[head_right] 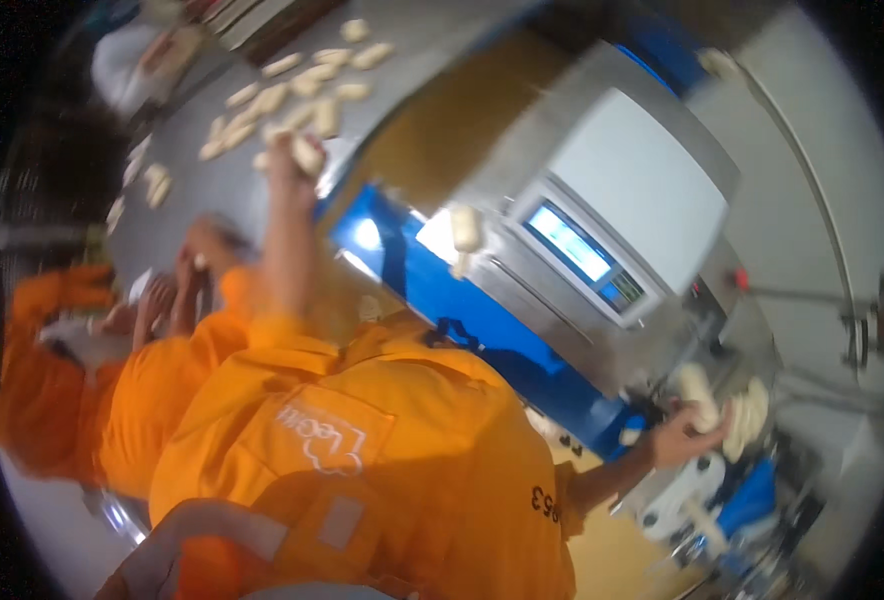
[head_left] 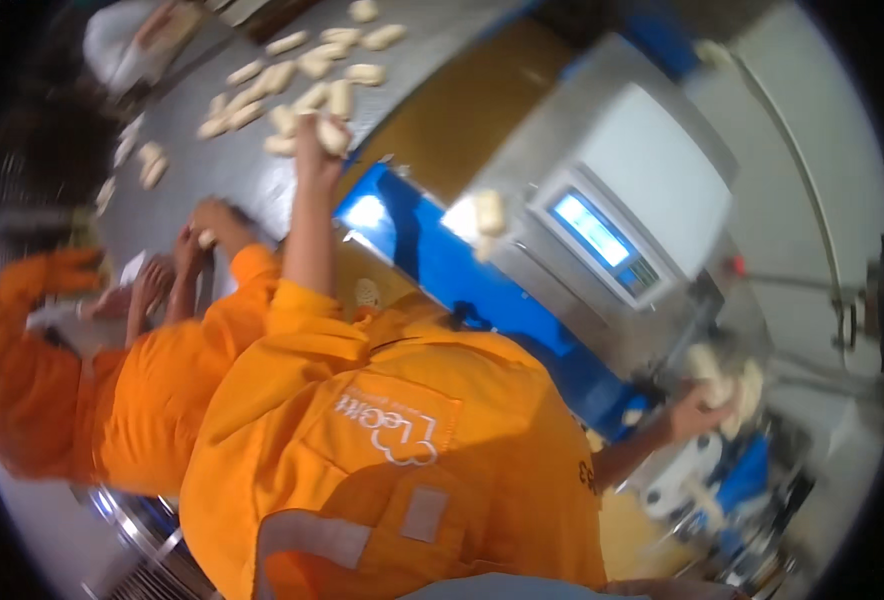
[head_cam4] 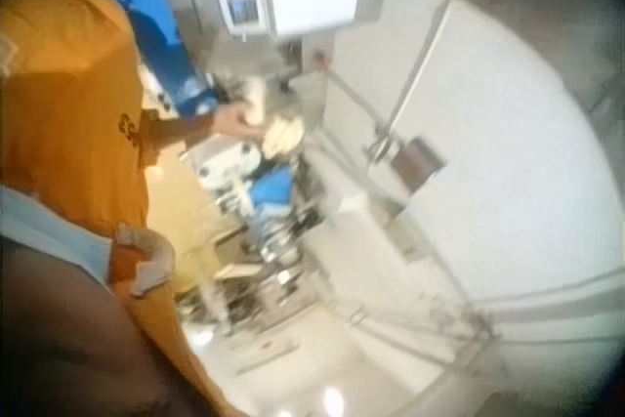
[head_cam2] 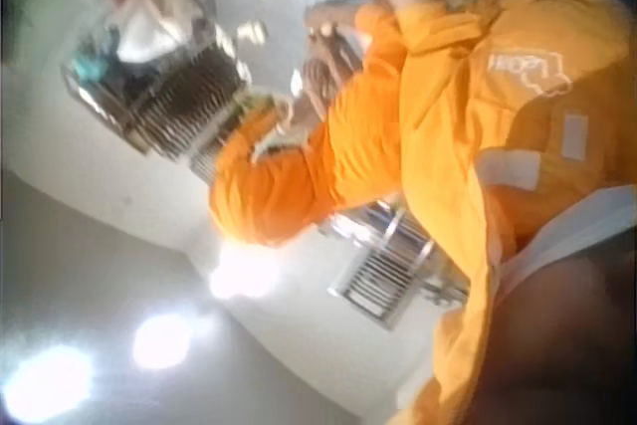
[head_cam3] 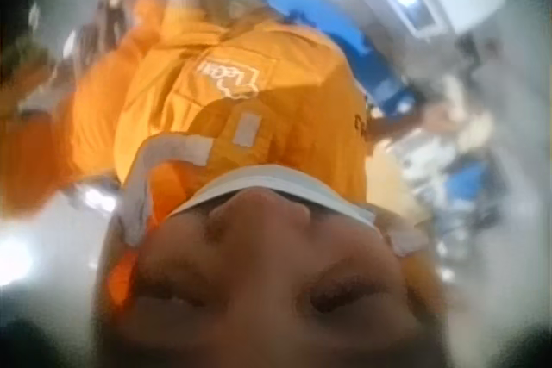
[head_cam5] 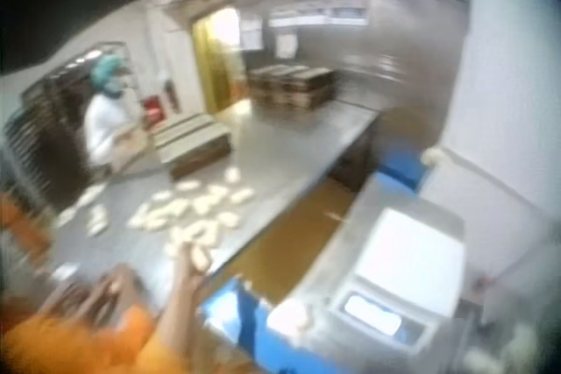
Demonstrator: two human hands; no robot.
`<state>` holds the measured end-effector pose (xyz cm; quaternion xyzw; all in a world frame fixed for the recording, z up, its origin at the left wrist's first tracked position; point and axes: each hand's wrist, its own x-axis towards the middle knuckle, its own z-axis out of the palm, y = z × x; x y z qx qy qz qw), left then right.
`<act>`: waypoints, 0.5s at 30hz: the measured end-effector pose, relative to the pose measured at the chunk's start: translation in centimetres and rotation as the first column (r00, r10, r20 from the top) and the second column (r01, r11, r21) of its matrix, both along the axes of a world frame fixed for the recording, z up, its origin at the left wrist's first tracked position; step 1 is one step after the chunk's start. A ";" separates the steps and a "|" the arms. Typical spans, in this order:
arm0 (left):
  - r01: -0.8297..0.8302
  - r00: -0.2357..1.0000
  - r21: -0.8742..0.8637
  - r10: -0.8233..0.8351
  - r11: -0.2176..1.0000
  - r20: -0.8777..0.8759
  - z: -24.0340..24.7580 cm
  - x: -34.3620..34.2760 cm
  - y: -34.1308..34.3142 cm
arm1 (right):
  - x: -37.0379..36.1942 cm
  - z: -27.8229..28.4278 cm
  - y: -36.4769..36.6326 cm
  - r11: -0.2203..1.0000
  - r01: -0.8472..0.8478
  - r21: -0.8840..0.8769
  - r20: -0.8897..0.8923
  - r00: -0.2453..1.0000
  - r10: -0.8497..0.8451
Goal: The person repeatedly picks up small pieces of dough from a metal table, places them on a digital scale to check their weight, and then moves them onto a blue conveyor belt. This process is repeated continuously for numerous dough pieces.
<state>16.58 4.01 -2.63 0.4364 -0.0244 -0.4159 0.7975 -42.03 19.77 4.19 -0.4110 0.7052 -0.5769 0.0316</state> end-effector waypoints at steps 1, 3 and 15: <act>0.034 0.999 0.056 -0.036 0.998 0.030 0.0 -0.1 0.2 | 1.5 2.3 -2.1 0.989 -0.121 -0.086 -0.125 0.986 0.109; 0.081 0.996 0.100 -0.085 0.992 0.033 -0.1 1.6 0.5 | 4.9 5.4 -6.2 0.989 -0.139 -0.046 -0.310 0.944 0.118; -0.547 0.827 0.285 0.562 0.787 0.033 6.8 22.8 -2.9 | 11.0 1.5 -3.6 0.910 -0.320 0.265 -0.350 0.847 0.400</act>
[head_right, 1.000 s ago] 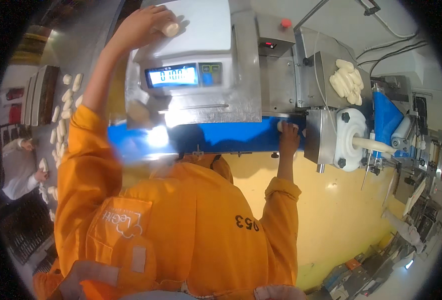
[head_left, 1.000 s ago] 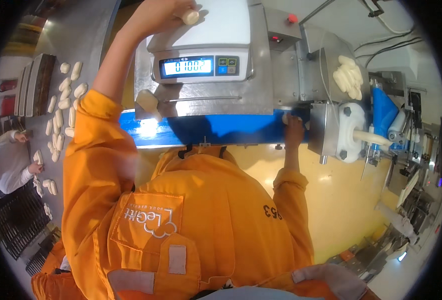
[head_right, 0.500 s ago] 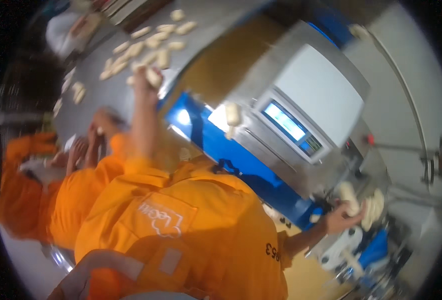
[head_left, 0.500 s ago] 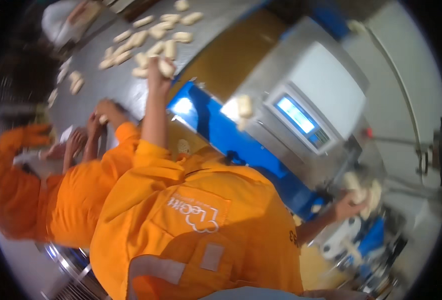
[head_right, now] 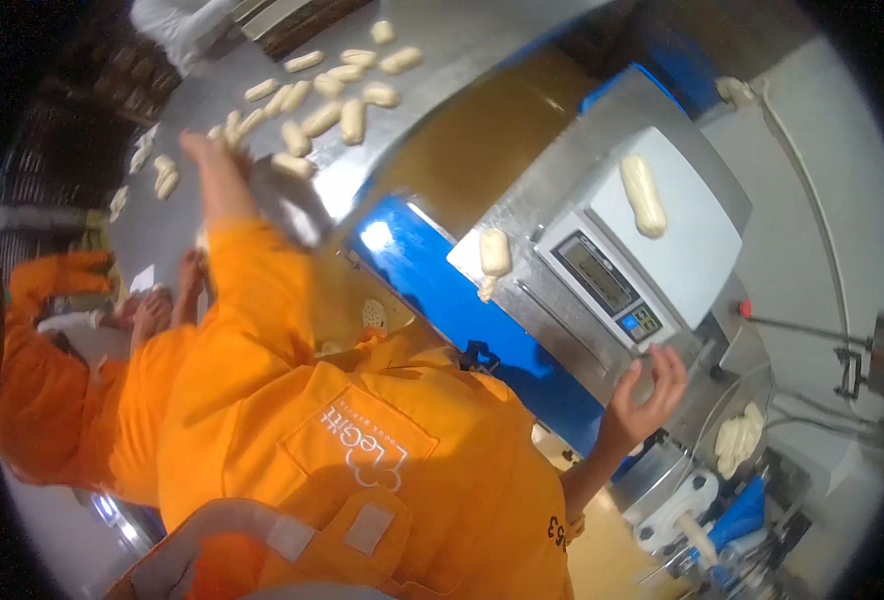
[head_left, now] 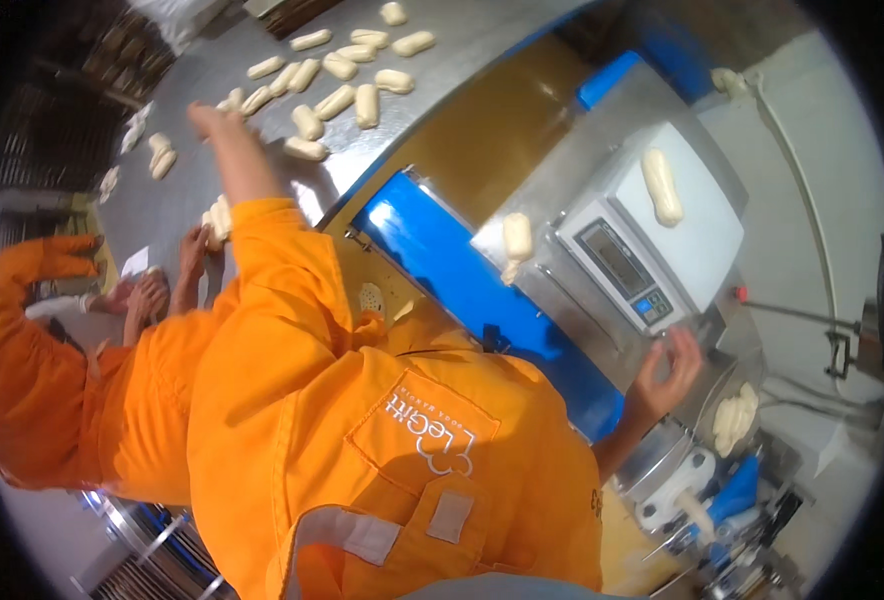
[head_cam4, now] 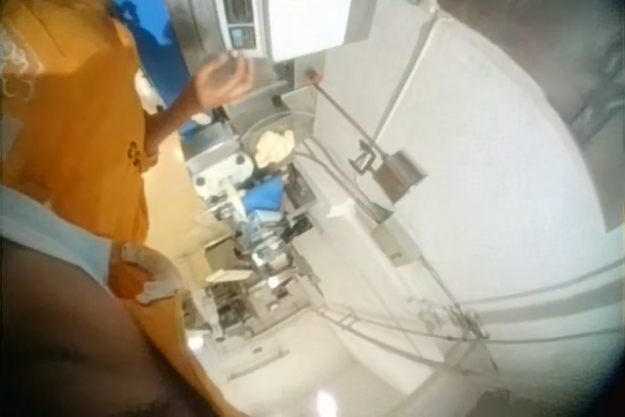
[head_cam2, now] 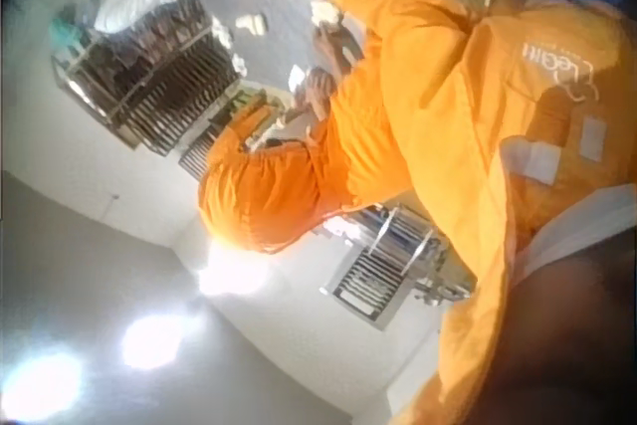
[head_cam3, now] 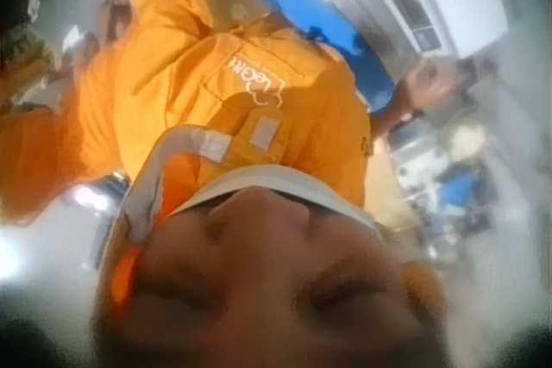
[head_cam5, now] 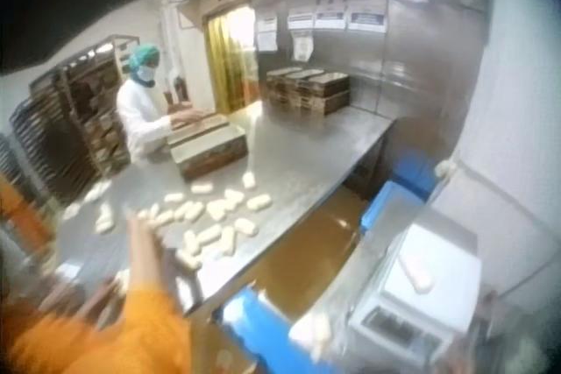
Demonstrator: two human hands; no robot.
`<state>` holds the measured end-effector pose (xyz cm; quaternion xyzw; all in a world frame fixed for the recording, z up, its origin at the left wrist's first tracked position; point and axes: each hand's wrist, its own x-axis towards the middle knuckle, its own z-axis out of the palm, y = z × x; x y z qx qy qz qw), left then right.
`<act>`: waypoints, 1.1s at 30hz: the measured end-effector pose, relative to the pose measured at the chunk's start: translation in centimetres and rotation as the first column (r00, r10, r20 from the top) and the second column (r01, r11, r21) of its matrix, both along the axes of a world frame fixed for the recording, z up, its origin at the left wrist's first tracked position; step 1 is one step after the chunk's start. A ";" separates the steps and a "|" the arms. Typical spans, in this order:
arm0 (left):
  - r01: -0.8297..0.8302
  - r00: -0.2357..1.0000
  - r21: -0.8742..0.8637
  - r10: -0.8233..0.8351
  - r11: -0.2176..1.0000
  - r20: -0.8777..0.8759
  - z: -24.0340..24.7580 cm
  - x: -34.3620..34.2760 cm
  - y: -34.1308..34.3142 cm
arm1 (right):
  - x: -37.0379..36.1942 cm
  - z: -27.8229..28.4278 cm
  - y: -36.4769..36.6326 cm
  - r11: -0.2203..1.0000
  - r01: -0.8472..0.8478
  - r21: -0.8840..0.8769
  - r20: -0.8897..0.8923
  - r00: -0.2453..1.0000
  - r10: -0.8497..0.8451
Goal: The person repeatedly picks up small pieces of dough from a metal table, places them on a digital scale to check their weight, and then moves them onto a blue conveyor belt. This process is repeated continuously for numerous dough pieces.
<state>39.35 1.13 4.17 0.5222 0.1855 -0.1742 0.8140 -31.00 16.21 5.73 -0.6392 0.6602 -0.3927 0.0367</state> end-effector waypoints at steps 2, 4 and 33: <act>0.044 0.988 0.032 -0.048 0.999 0.146 -0.1 -1.2 -1.3 | -2.7 -2.3 2.6 0.992 0.117 0.046 -0.046 0.992 -0.115; 0.112 0.947 0.080 -0.130 0.991 0.293 1.9 -9.1 -2.5 | -5.8 -4.8 5.9 0.968 0.247 0.037 -0.053 0.968 -0.245; 0.909 0.415 0.034 -0.909 0.416 0.049 -8.3 -29.6 -1.4 | -11.3 -0.7 6.9 0.873 0.488 0.013 0.136 0.864 -0.485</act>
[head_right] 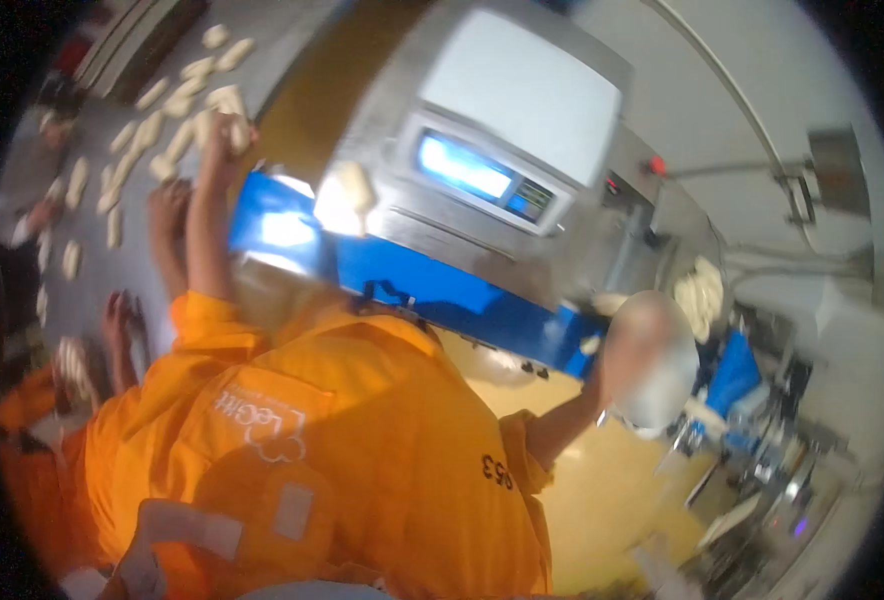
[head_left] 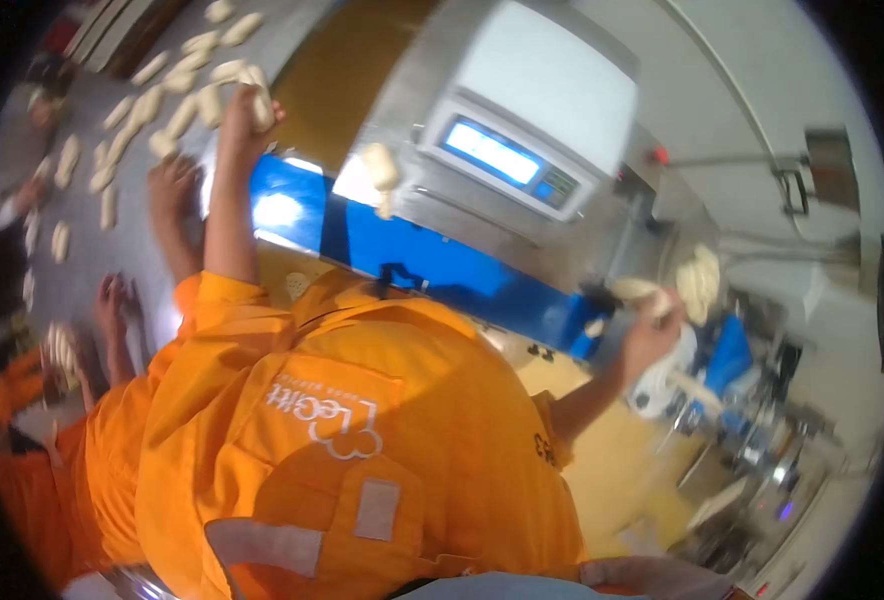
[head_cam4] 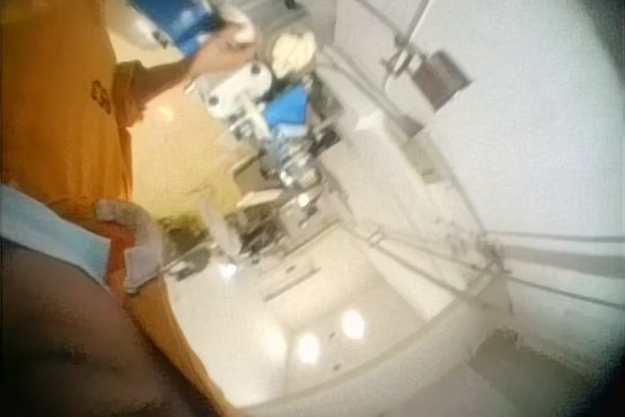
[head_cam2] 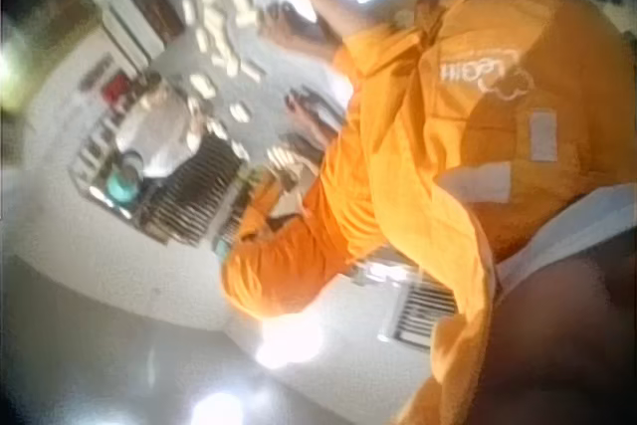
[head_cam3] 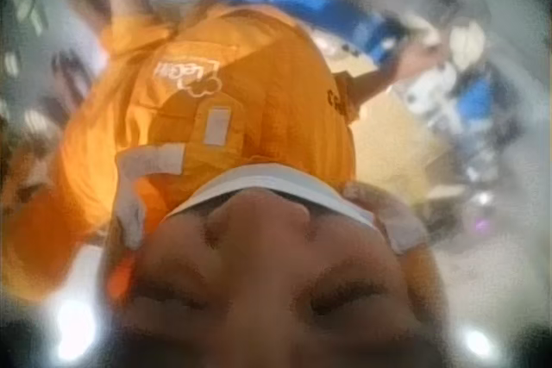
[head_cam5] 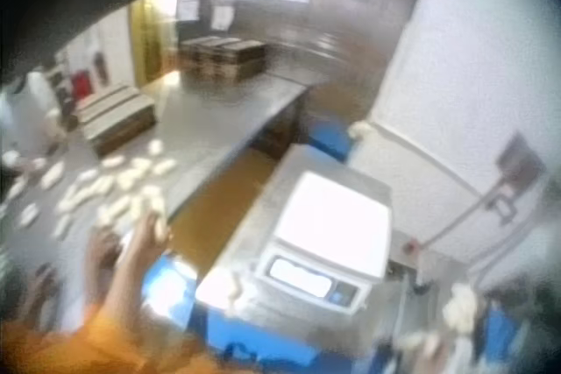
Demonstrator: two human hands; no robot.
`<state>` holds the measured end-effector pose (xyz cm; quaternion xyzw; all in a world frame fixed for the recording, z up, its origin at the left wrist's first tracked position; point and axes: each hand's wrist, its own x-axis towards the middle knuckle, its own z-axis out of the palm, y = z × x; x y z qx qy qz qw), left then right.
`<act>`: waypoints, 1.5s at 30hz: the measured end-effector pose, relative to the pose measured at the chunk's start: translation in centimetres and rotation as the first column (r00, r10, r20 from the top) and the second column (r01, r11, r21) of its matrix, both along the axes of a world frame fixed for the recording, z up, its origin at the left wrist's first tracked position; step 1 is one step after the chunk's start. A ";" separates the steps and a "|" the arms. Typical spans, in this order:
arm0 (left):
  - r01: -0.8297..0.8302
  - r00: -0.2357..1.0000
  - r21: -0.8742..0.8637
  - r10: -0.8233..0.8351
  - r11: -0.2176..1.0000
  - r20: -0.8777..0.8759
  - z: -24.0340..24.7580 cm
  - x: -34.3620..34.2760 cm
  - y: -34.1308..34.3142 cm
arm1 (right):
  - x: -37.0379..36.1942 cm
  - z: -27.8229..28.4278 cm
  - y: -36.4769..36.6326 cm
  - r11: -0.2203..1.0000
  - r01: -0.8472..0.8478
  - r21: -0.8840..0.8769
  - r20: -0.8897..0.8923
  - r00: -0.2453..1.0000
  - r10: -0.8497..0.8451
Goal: The person repeatedly picks up small pieces of dough from a metal table, places them on a digital scale to check their weight, and then moves them onto a blue conveyor belt. This process is repeated continuously for numerous dough pieces.
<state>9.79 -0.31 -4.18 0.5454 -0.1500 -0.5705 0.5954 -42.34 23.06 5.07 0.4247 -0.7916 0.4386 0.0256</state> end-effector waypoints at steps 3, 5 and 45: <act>-0.038 0.992 -0.021 0.041 0.999 0.122 -3.0 7.2 2.1 | 6.1 6.0 -6.0 0.990 -0.099 -0.104 -0.138 0.987 0.084; -0.235 0.970 -0.059 0.238 0.970 0.047 -1.5 8.4 3.1 | 9.1 7.4 -9.3 0.967 -0.249 -0.053 -0.282 0.932 0.225; 0.425 0.903 -0.402 -0.351 0.811 0.246 8.0 -11.1 -4.5 | -9.8 -11.4 4.9 0.980 0.160 0.115 0.130 0.976 -0.175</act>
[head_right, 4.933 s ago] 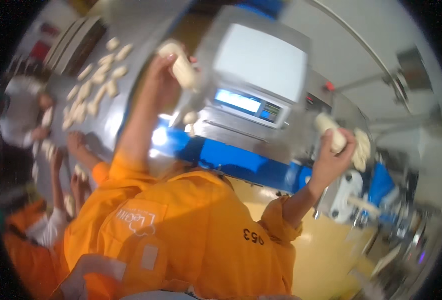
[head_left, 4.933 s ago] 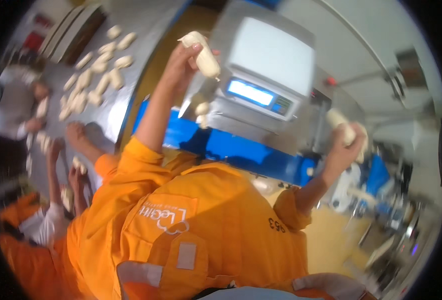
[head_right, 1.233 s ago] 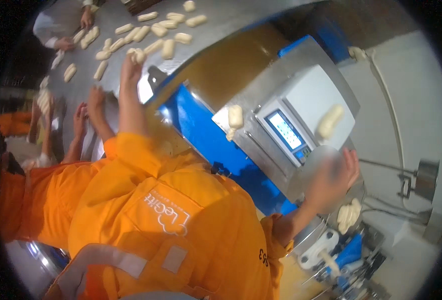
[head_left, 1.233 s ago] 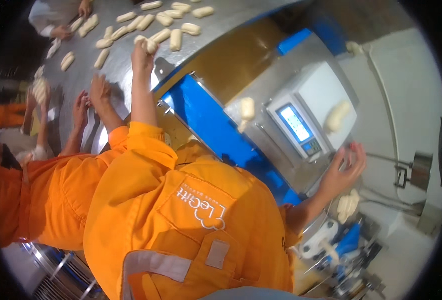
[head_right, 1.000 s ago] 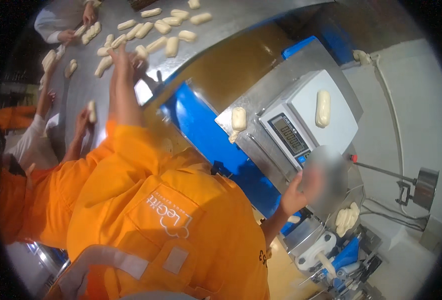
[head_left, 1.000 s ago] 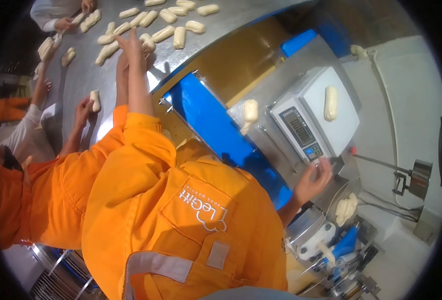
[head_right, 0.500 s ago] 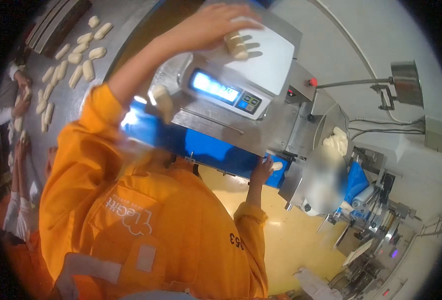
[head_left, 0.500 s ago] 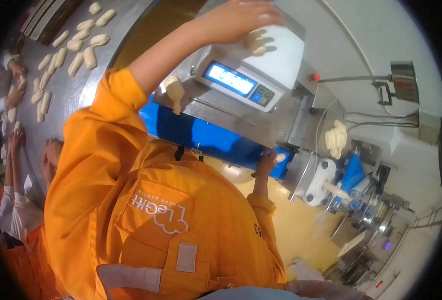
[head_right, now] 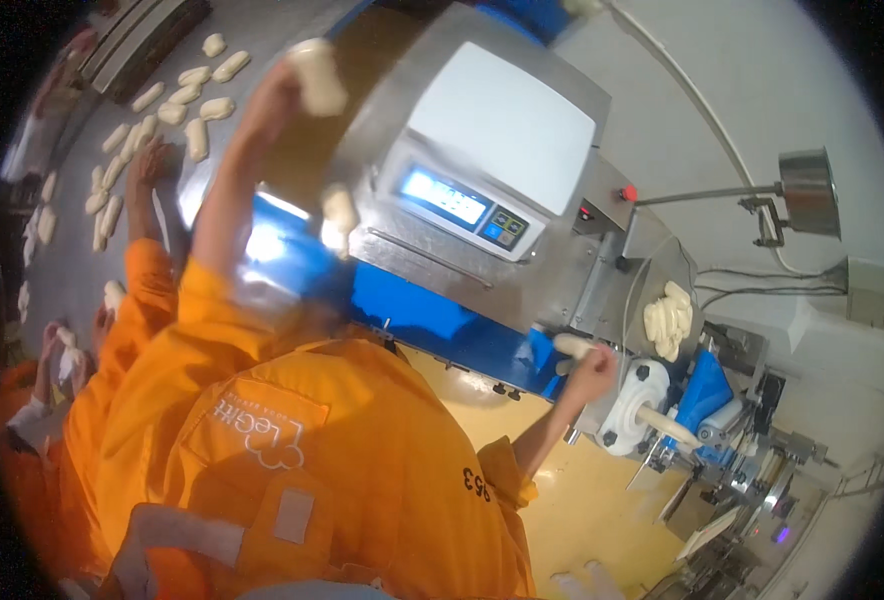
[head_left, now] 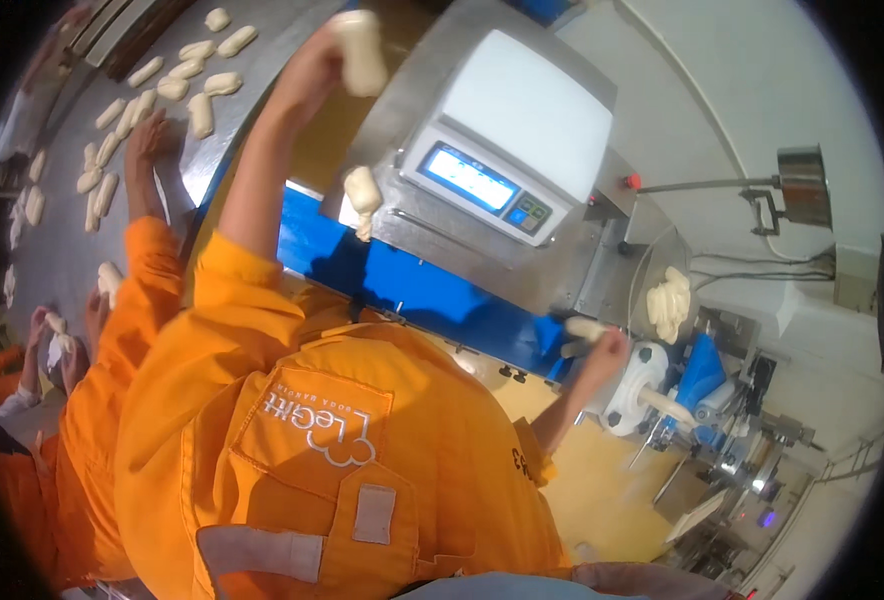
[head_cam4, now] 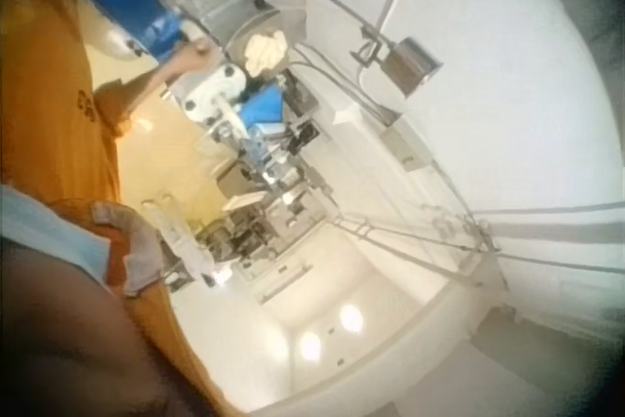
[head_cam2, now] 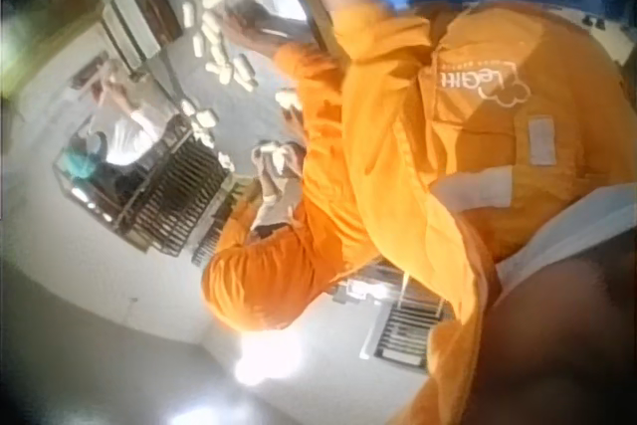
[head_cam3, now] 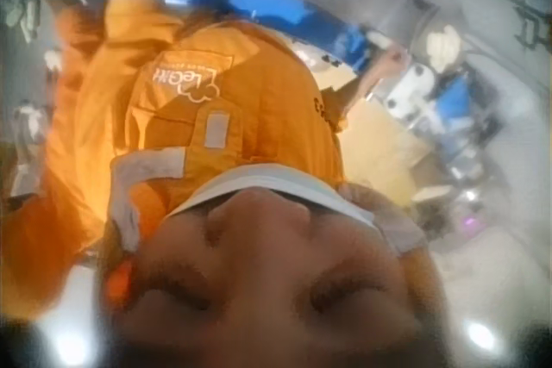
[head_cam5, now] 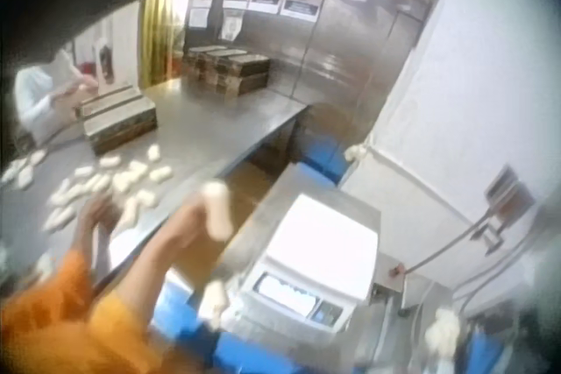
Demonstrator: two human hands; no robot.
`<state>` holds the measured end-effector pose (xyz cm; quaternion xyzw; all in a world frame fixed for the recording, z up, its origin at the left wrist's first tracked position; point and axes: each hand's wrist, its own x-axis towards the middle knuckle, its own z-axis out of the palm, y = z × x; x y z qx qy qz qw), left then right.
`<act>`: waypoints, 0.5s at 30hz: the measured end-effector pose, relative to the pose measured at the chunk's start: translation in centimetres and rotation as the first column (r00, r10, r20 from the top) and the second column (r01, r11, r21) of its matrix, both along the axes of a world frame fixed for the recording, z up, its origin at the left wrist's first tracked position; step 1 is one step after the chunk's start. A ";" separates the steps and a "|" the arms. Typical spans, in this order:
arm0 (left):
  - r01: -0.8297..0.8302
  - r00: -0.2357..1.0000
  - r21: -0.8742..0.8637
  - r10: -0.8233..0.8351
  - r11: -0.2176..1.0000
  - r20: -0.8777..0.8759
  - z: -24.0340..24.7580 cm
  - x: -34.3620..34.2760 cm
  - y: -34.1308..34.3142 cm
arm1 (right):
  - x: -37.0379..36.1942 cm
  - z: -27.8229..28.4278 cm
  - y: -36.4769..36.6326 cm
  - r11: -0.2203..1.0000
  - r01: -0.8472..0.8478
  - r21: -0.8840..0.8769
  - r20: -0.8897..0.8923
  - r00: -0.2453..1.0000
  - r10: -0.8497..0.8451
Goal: The person repeatedly picks up small pieces of dough from a metal table, places them on a digital scale to check their weight, and then moves them onto a blue conveyor belt. This process is repeated continuously for numerous dough pieces.
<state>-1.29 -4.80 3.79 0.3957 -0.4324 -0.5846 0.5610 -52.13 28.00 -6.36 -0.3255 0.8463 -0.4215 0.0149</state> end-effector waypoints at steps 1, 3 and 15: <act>-0.098 0.966 0.022 0.101 0.995 -0.239 -0.7 2.9 1.7 | 1.9 3.9 -2.8 0.994 -0.050 -0.101 0.011 0.999 0.052; -0.088 0.873 0.136 0.142 0.987 -0.468 -3.7 8.4 3.3 | 7.3 11.3 -7.6 0.955 -0.131 -0.267 -0.114 0.988 0.103; -0.610 0.790 0.470 0.538 0.638 0.294 -15.8 33.8 5.8 | 22.2 13.2 -15.1 0.737 -0.626 -0.254 -0.209 0.780 0.590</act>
